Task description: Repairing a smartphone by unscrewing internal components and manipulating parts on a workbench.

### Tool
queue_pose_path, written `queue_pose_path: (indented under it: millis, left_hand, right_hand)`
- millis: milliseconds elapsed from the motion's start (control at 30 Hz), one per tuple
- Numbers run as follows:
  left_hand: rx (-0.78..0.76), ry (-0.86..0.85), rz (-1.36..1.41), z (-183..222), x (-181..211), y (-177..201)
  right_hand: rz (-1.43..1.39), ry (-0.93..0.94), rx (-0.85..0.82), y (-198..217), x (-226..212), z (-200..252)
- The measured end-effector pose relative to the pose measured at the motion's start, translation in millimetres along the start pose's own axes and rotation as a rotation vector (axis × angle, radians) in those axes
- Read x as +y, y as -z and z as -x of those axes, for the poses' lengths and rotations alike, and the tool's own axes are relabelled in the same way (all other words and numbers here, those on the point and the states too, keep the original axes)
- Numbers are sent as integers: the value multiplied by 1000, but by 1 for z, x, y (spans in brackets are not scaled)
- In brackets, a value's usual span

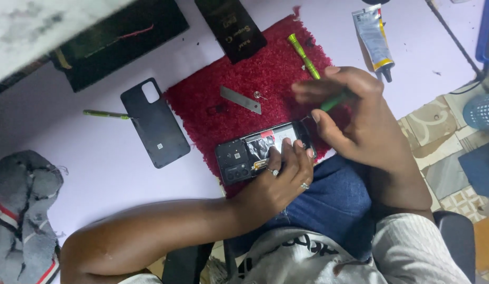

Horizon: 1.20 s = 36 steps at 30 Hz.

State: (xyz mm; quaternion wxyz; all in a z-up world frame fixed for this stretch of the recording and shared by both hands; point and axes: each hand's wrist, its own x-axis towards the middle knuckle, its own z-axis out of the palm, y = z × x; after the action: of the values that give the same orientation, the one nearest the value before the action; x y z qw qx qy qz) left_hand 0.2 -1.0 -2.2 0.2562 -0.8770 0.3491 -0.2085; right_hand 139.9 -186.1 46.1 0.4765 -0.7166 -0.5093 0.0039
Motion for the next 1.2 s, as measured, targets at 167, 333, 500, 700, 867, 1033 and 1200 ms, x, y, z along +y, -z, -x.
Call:
queue_pose_path:
  millis: [167,333,500,700,867,1033,1200]
  left_hand:
    - [-18,-12,2,-1,0,1]
    - [31,-11,-16,-1,-5,4]
    - [33,17,11,-1,-2,3]
    - [53,26,15,-1,-5,5]
    - [54,28,9,-2,-4,5]
    - [31,30,-3,-2,-4,6]
    - [47,30,26,-1,-4,5]
  right_hand:
    - [389,-175,150,-10,10,12]
    - [-48,-51,-54,4,3,11]
    - [462,-157,214,-13,15,27]
    - [35,-54,42,-4,3,13]
    - [393,-122,191,-13,23,24]
    - [-68,-108,36,-7,4,13]
    - [298,-128,374,-26,26,28]
